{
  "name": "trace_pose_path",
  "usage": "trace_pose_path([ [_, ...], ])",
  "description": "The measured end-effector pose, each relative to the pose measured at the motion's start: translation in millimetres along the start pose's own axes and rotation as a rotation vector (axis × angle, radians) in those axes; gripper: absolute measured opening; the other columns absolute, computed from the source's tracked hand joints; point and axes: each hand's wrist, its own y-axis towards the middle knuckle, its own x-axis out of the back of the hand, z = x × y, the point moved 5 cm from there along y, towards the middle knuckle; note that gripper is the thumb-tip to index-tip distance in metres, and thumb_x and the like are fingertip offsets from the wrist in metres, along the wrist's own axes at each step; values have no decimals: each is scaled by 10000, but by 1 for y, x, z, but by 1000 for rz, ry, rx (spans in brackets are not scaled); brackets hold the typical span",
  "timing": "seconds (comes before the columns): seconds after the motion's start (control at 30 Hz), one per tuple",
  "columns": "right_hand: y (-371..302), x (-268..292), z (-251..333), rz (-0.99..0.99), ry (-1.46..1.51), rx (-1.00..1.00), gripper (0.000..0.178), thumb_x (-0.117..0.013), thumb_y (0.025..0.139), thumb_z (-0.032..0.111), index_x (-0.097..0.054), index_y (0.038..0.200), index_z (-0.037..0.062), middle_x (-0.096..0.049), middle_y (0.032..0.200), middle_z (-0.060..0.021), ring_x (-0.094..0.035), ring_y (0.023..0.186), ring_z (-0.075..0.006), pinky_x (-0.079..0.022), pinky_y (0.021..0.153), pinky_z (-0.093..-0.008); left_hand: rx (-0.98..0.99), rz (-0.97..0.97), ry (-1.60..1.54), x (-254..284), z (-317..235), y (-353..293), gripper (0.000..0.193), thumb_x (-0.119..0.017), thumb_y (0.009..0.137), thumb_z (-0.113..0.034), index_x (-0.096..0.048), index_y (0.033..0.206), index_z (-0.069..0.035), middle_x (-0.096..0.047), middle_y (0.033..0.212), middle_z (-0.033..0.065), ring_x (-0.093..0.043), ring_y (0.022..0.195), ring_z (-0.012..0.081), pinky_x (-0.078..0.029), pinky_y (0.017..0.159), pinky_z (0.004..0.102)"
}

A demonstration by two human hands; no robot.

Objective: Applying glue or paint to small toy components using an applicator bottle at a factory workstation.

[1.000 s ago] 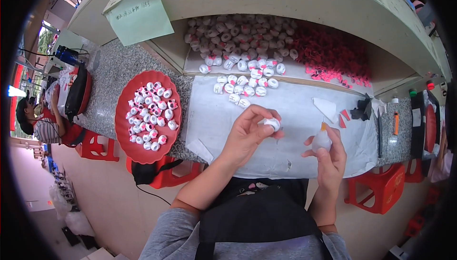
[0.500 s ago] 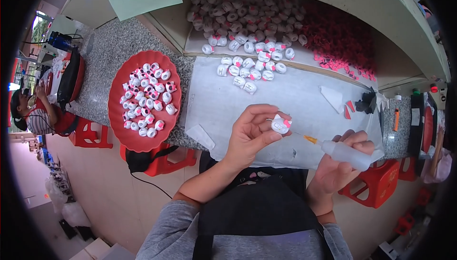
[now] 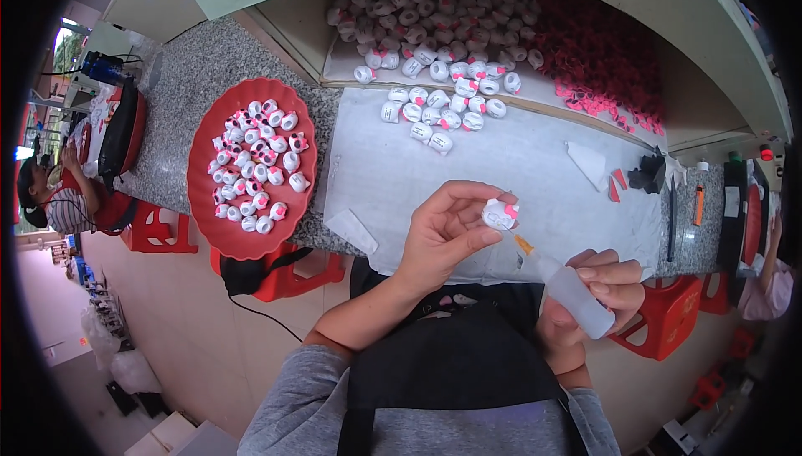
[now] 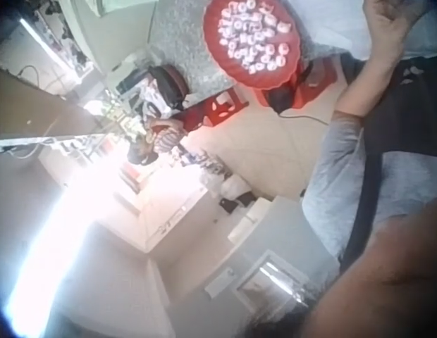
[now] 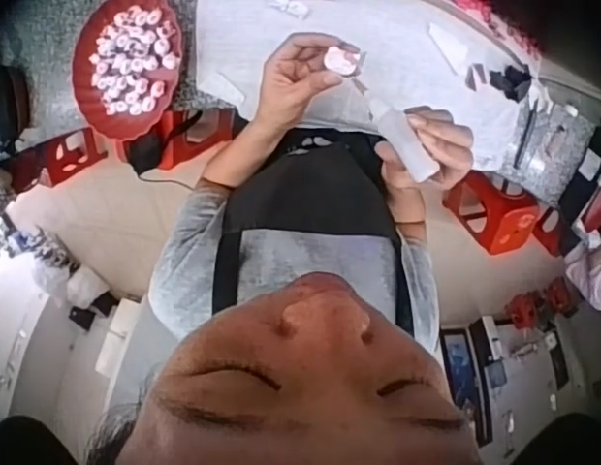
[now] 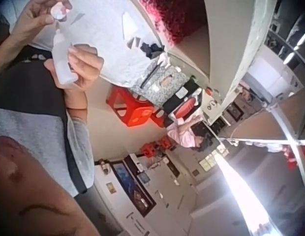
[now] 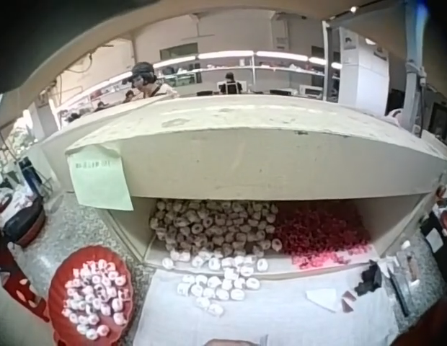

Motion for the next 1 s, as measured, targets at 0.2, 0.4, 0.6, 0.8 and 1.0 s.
trace_pose_path([
  [0.2,-2,-1,-1,4,23,19,404,-671,622,291,-361,767,77,-391,733,-41,-363,534,-92,-330,454,-194,0,3,-15,1,1,0,333,-550,669,36,-412,970,-1,-476,984,167,-501,896,187,-428,781,330],
  [0.4,0,3,0,136,77,-16,464,-748,510,115,-386,800,80,-426,798,-49,-457,591,-148,-421,493,-233,6,6,2,0,1,0,327,-550,670,37,-413,965,1,-476,981,166,-500,898,189,-426,781,326],
  [0.6,-1,0,3,41,8,-36,369,-662,630,232,-356,771,80,-379,735,-37,-365,560,-107,-333,485,-205,8,8,-2,1,2,-1,331,-555,670,30,-412,967,-2,-477,979,164,-504,884,187,-427,776,323],
  [0.8,0,1,2,2,-15,13,363,-651,624,215,-343,766,82,-364,738,-37,-349,558,-105,-321,469,-202,21,19,-18,2,2,-1,326,-557,676,14,-413,967,-4,-484,970,162,-517,854,186,-430,754,306],
  [1.0,-1,0,2,14,22,36,367,-651,626,216,-341,772,84,-363,736,-40,-351,551,-109,-314,447,-199,40,33,-34,0,6,-2,336,-559,670,18,-412,972,-3,-490,965,154,-521,848,187,-427,755,303],
])
